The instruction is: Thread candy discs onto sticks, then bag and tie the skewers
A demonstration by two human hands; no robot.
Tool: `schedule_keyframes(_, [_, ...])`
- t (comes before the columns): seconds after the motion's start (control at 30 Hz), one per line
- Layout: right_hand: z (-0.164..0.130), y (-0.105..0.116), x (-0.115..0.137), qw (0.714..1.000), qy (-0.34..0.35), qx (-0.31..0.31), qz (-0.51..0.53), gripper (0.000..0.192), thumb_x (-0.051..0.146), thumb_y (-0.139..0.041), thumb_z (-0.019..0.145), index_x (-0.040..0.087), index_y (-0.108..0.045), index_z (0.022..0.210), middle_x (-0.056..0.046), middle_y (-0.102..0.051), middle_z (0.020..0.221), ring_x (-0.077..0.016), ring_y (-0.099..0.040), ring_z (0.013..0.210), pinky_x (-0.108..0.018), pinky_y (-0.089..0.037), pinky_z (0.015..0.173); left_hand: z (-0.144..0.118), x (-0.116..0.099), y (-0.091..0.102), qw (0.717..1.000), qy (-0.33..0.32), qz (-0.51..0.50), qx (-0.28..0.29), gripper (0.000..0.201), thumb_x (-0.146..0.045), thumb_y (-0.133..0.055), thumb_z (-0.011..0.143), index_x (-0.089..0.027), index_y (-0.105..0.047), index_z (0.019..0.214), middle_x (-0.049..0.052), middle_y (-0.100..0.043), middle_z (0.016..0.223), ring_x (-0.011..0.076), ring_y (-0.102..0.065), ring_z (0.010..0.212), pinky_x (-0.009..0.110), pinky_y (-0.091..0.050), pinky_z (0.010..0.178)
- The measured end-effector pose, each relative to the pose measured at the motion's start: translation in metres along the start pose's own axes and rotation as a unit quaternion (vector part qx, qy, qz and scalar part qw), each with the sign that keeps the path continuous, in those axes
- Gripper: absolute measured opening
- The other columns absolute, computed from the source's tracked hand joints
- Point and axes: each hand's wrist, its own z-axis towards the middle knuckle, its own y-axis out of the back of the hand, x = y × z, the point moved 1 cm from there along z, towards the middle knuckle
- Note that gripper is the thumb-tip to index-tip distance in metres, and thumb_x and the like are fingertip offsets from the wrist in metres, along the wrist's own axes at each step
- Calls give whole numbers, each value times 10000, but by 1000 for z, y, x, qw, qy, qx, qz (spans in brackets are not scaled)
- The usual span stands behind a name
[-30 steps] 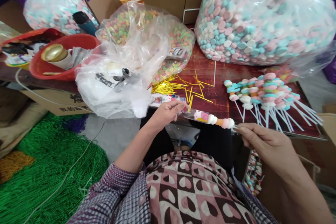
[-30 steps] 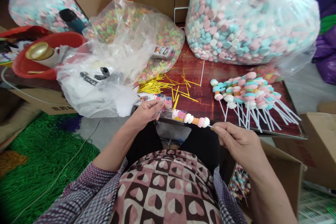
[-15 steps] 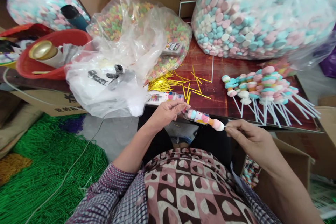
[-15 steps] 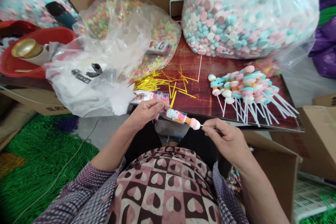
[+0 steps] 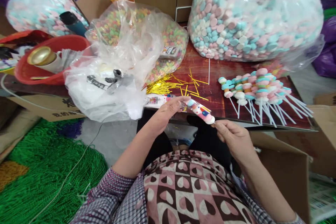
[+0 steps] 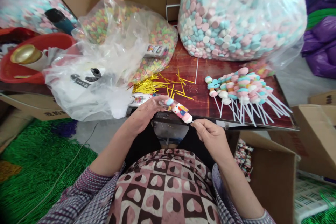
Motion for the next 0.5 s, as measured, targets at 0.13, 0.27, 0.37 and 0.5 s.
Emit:
schedule_keyframes(0.13, [4,-17,-3,997,-19,0,75,339,519,-739,799,181,-725,768,49,-436,495,-75,-355,479,-231,-256,477,6,-4,-6,991,-23,-129,-19,502,-594,-578,890,-282,-622,1281,59,-679,1142,184,-642,998,341,-482,907])
schedule_keyframes(0.27, [5,-27,1,988,-28,9,152,342,511,-753,792,173,-713,757,59,-415,469,-67,-341,464,-236,-229,483,8,-6,-7,988,-26,-121,-94,517,-454,-770,783,-283,-625,1249,-1,-697,952,124,-643,783,289,-495,796])
schedule_keyframes(0.37, [4,-30,2,983,-48,28,176,363,522,-764,776,167,-697,738,62,-408,452,-66,-340,454,-237,-223,480,4,-8,-5,993,-25,-21,-116,342,-422,-782,778,-225,-718,1049,-16,-677,807,94,-594,692,246,-463,725])
schedule_keyframes(0.5, [4,-31,1,975,-80,29,206,386,530,-806,726,162,-687,714,69,-390,443,-56,-320,434,-231,-195,466,-5,-21,-4,999,-23,-13,-26,394,-465,-735,816,-252,-710,1146,49,-695,1194,204,-628,1100,325,-456,977])
